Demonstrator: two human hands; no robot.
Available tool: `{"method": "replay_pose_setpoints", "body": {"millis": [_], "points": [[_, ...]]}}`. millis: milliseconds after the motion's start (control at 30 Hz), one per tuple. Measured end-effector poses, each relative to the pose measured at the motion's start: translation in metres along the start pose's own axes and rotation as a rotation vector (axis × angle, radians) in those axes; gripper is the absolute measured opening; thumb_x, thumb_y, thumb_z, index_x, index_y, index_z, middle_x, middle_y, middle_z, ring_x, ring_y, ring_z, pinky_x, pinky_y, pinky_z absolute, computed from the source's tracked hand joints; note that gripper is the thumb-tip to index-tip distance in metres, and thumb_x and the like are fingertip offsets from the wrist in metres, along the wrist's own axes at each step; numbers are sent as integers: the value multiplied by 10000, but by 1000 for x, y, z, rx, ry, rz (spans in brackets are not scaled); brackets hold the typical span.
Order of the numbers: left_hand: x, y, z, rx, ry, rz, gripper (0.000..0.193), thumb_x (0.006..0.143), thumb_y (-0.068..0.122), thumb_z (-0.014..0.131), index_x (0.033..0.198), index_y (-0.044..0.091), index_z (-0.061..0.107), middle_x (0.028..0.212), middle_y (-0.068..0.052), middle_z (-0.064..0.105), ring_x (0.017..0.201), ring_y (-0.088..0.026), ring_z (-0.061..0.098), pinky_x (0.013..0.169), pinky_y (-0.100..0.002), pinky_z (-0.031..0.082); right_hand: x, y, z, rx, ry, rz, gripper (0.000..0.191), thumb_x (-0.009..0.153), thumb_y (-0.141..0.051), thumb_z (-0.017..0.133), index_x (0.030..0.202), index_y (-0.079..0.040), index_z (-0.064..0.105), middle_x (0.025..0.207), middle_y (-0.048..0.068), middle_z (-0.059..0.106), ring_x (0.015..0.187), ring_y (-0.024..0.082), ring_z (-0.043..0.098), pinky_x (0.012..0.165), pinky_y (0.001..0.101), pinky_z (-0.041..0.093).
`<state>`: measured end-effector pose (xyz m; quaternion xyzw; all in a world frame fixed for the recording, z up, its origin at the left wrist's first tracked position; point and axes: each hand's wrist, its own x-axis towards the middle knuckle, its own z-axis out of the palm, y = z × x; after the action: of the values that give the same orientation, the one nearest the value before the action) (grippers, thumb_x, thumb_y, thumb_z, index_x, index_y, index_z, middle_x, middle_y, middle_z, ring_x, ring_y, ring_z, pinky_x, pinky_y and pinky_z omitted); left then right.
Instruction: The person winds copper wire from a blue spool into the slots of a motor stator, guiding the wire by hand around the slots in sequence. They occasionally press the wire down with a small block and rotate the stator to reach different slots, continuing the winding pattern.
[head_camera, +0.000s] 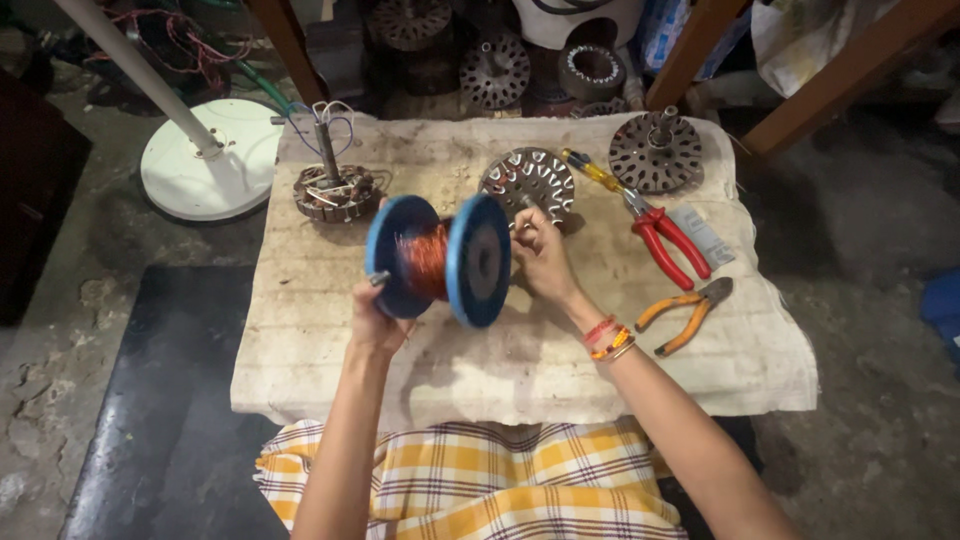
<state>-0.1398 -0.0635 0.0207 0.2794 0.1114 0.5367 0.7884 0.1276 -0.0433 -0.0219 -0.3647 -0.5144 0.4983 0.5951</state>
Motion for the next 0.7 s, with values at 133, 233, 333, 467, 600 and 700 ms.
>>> {"method": "replay_pose_setpoints", "body": {"millis": [133, 233, 333, 467, 600, 700], "points": [[6, -14, -18, -165, 131, 47, 737, 795, 390, 741, 1424, 76, 520, 1387, -127, 608, 1270, -305, 585, 1117, -492, 442, -17, -10, 7, -281, 66, 6, 228, 975, 108, 565, 1100, -69, 493, 887, -24, 572, 815, 27, 566, 690, 177, 478], [14, -18, -13, -178, 186, 95, 734, 796, 396, 743, 1419, 85, 510, 1392, -101, 608, 1277, -286, 593, 1138, -494, 448, -29, -26, 12, -532, 93, -36, 211, 935, 92, 578, 1075, -46, 501, 866, 26, 644, 846, 75, 665, 706, 214, 529], [19, -21, 4, -13, 361, 170, 850, 861, 339, 768, 1570, 68, 386, 1405, -109, 545, 1271, -269, 543, 1136, -468, 438, -36, -41, 19, -614, 77, -94, 213, 926, 63, 632, 1070, -33, 509, 878, 67, 685, 892, 145, 736, 714, 275, 543], [15, -28, 38, 565, 435, 378, 1177, 724, 269, 769, 1678, 273, 80, 1553, -71, 368, 1353, -268, 478, 1096, -373, 401, -42, -55, 26, -694, 22, -61, 241, 887, 57, 639, 1081, -35, 529, 886, 114, 719, 859, 227, 758, 695, 342, 571], [14, -32, 65, 784, 412, 476, 1248, 707, 262, 844, 1674, 244, 56, 1555, -225, 375, 1390, -383, 464, 1166, -457, 428, -46, -64, 28, -742, -20, -62, 336, 852, 40, 670, 1136, -16, 499, 931, 154, 726, 858, 304, 744, 646, 365, 560], [15, -29, 74, 1172, 482, 597, 1262, 675, 328, 895, 1672, 231, 127, 1618, -248, 295, 1495, -428, 371, 1242, -529, 345, -47, -66, 29, -765, -51, -177, 281, 888, 39, 682, 1094, -14, 499, 911, 176, 694, 916, 327, 752, 735, 381, 574]]}}
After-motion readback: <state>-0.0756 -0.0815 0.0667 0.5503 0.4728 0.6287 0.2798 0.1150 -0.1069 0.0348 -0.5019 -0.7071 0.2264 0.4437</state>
